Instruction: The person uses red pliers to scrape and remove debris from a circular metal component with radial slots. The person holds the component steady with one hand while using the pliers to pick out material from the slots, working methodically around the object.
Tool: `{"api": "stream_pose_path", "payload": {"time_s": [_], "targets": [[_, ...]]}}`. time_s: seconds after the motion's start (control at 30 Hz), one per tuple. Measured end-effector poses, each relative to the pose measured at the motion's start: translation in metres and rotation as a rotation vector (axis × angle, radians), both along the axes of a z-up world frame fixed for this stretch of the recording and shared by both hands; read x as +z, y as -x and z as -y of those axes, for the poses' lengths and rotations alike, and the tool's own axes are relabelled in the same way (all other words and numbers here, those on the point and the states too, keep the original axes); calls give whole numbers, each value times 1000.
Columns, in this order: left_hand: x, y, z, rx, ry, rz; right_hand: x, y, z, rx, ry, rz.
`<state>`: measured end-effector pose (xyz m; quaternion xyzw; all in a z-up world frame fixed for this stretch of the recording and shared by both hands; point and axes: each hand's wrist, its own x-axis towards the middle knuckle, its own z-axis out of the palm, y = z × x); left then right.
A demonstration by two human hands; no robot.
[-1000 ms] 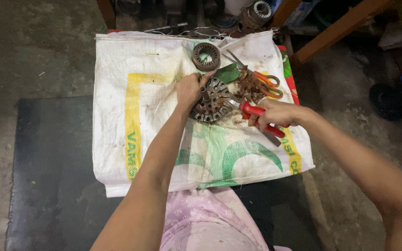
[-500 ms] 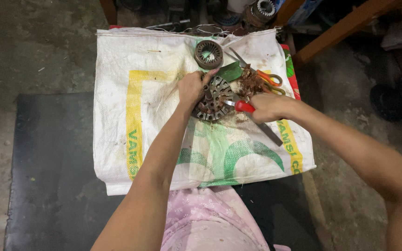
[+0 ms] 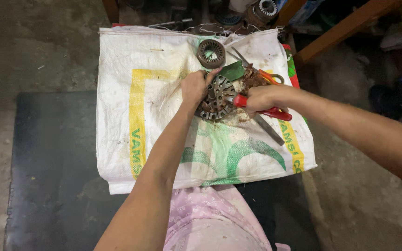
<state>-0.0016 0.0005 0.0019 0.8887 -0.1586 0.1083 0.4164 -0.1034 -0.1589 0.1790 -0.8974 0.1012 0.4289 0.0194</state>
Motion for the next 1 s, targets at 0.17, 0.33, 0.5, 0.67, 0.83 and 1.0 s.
{"api": "stream_pose_path", "payload": {"time_s": [0.17,0.33,0.5,0.67,0.83,1.0], "targets": [[2,1,1,18,18,-17,-20,17,-13,101,108,150],[2,0,1,20,19,-19,-14,9,1,153,79,120],[1,-1,1,-2,-4,-34,-15,16,15,132,33,55],[0,0,-1,2,24,-15,-16,32,31,-9,-25,301],[2,-1,1,0,11,-31,-36,46,31,-86,-30,192],[3,-1,1,-19,2,-67,-41,56,43,166,-32,407]]}}
